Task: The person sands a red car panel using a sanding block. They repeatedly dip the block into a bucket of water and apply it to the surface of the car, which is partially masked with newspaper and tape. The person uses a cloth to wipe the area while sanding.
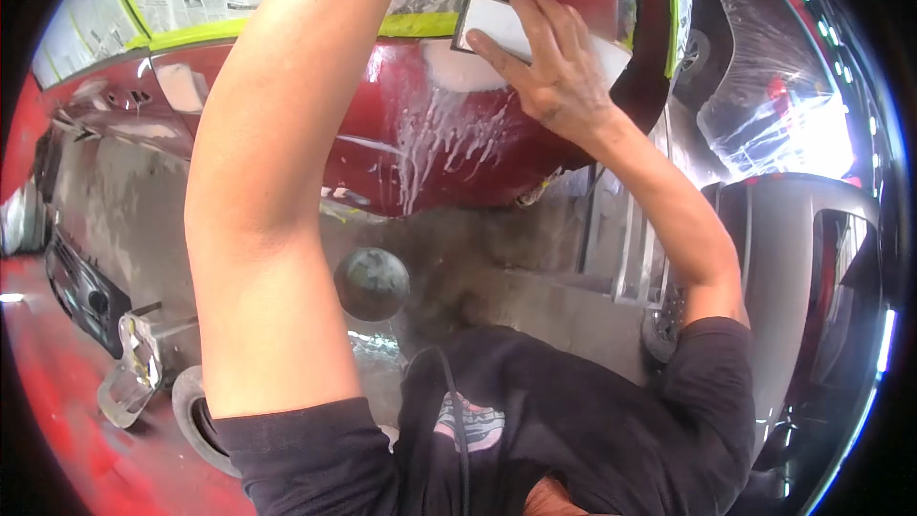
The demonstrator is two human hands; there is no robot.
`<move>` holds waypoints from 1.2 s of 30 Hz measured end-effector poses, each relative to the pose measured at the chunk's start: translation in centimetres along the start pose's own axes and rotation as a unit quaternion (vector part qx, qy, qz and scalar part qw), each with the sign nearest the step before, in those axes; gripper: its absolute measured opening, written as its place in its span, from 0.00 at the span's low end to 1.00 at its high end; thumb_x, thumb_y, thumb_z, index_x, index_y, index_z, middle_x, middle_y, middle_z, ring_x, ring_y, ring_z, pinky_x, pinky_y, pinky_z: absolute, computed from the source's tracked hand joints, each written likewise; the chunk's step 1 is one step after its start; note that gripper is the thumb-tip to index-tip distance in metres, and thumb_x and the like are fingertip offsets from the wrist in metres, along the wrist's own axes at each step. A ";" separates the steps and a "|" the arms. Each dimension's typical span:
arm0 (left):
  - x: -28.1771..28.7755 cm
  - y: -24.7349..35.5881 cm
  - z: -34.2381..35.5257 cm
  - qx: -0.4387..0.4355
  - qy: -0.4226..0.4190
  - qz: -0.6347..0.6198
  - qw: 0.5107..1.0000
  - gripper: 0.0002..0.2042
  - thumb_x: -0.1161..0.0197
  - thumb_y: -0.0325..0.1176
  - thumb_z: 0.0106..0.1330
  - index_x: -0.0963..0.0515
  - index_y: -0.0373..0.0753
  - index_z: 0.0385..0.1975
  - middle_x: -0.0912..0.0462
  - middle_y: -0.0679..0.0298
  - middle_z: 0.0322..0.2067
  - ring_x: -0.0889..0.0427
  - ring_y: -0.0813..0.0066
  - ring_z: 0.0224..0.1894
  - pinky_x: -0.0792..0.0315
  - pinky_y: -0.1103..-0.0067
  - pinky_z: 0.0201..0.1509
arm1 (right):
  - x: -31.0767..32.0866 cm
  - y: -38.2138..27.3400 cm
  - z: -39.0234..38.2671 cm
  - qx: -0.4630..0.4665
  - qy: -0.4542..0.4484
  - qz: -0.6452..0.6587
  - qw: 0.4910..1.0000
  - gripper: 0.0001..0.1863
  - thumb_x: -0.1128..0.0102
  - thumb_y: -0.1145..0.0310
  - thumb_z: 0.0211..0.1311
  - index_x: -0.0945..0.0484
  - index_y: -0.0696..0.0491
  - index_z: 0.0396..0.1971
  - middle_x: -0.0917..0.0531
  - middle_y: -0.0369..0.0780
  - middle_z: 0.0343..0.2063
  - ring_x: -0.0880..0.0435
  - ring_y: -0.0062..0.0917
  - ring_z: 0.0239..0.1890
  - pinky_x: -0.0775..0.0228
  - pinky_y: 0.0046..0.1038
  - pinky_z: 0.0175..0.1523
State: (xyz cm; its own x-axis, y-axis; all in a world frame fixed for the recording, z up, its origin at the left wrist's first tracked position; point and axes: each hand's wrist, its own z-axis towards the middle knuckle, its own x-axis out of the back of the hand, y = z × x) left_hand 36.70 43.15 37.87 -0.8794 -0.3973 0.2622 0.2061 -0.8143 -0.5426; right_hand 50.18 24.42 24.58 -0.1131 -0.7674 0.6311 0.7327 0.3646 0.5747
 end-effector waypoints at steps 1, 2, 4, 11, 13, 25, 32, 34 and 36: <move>0.3 -0.3 -0.1 -0.005 0.007 0.008 1.000 0.19 0.33 0.46 0.66 0.17 0.43 0.52 0.17 0.57 0.54 0.19 0.61 0.61 0.33 0.61 0.70 | 0.2 0.6 0.0 0.011 -0.001 0.018 1.000 0.27 0.42 0.63 0.63 0.18 0.39 0.63 0.24 0.56 0.63 0.25 0.49 0.63 0.30 0.52 0.66; 0.3 -0.4 -0.2 -0.010 0.017 0.013 1.000 0.19 0.33 0.46 0.66 0.17 0.43 0.52 0.16 0.57 0.54 0.19 0.61 0.60 0.33 0.61 0.70 | 0.7 1.7 -0.8 -0.004 0.014 0.002 1.000 0.27 0.41 0.63 0.62 0.18 0.39 0.63 0.24 0.56 0.62 0.25 0.49 0.63 0.29 0.51 0.66; 0.1 -0.3 0.0 -0.009 0.024 0.012 1.000 0.19 0.33 0.46 0.66 0.17 0.43 0.52 0.16 0.57 0.54 0.19 0.61 0.60 0.33 0.61 0.70 | 1.5 3.2 -2.4 -0.022 0.073 -0.025 0.997 0.27 0.41 0.63 0.61 0.18 0.39 0.63 0.23 0.55 0.60 0.24 0.48 0.63 0.29 0.51 0.66; 0.2 -0.5 0.2 0.000 0.006 0.010 1.000 0.19 0.33 0.46 0.66 0.17 0.42 0.52 0.17 0.57 0.54 0.20 0.61 0.61 0.33 0.61 0.70 | 0.3 1.1 0.6 0.013 -0.005 0.029 0.999 0.27 0.39 0.62 0.61 0.17 0.39 0.62 0.24 0.55 0.62 0.24 0.50 0.63 0.29 0.51 0.65; 0.5 -0.6 0.3 -0.004 0.008 0.017 1.000 0.19 0.33 0.46 0.66 0.17 0.42 0.52 0.17 0.57 0.54 0.20 0.61 0.61 0.33 0.61 0.71 | 1.5 3.0 -1.4 -0.030 0.026 0.007 0.999 0.27 0.38 0.65 0.60 0.16 0.39 0.62 0.24 0.55 0.62 0.24 0.49 0.62 0.30 0.51 0.66; -0.3 -0.3 -0.3 -0.008 0.005 0.001 1.000 0.20 0.32 0.46 0.65 0.18 0.44 0.53 0.17 0.59 0.55 0.21 0.62 0.62 0.33 0.61 0.71 | 0.8 1.7 -3.0 -0.064 0.057 -0.034 0.996 0.23 0.38 0.66 0.60 0.13 0.42 0.56 0.24 0.56 0.61 0.22 0.48 0.59 0.30 0.50 0.64; -0.4 -0.6 -0.3 -0.012 0.014 0.010 1.000 0.18 0.32 0.44 0.65 0.18 0.44 0.52 0.16 0.59 0.53 0.20 0.63 0.60 0.33 0.61 0.70 | 0.2 1.9 -1.1 -0.013 0.022 0.030 0.999 0.25 0.36 0.67 0.59 0.14 0.39 0.59 0.24 0.54 0.63 0.24 0.47 0.61 0.31 0.51 0.65; -0.5 -0.5 -0.2 -0.010 0.008 -0.001 1.000 0.18 0.32 0.44 0.65 0.17 0.44 0.51 0.16 0.60 0.52 0.20 0.62 0.60 0.32 0.61 0.69 | 0.5 2.2 -3.2 -0.042 0.059 0.007 0.997 0.28 0.35 0.67 0.56 0.15 0.39 0.60 0.24 0.55 0.63 0.24 0.48 0.61 0.30 0.51 0.65; -0.7 -0.1 0.1 0.004 -0.010 -0.027 1.000 0.18 0.32 0.44 0.65 0.17 0.44 0.51 0.16 0.60 0.52 0.20 0.62 0.60 0.32 0.61 0.69 | -0.4 1.4 -3.3 -0.038 0.048 -0.004 0.998 0.29 0.35 0.67 0.55 0.15 0.39 0.61 0.24 0.56 0.63 0.24 0.50 0.61 0.30 0.51 0.65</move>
State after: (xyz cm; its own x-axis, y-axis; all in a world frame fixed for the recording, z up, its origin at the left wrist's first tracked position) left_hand 37.35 43.47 37.80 -0.8810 -0.3604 0.3064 0.1621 -0.8385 -0.5201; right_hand 53.42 23.52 23.43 -0.0571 -0.8189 0.5710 0.7810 0.3197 0.5365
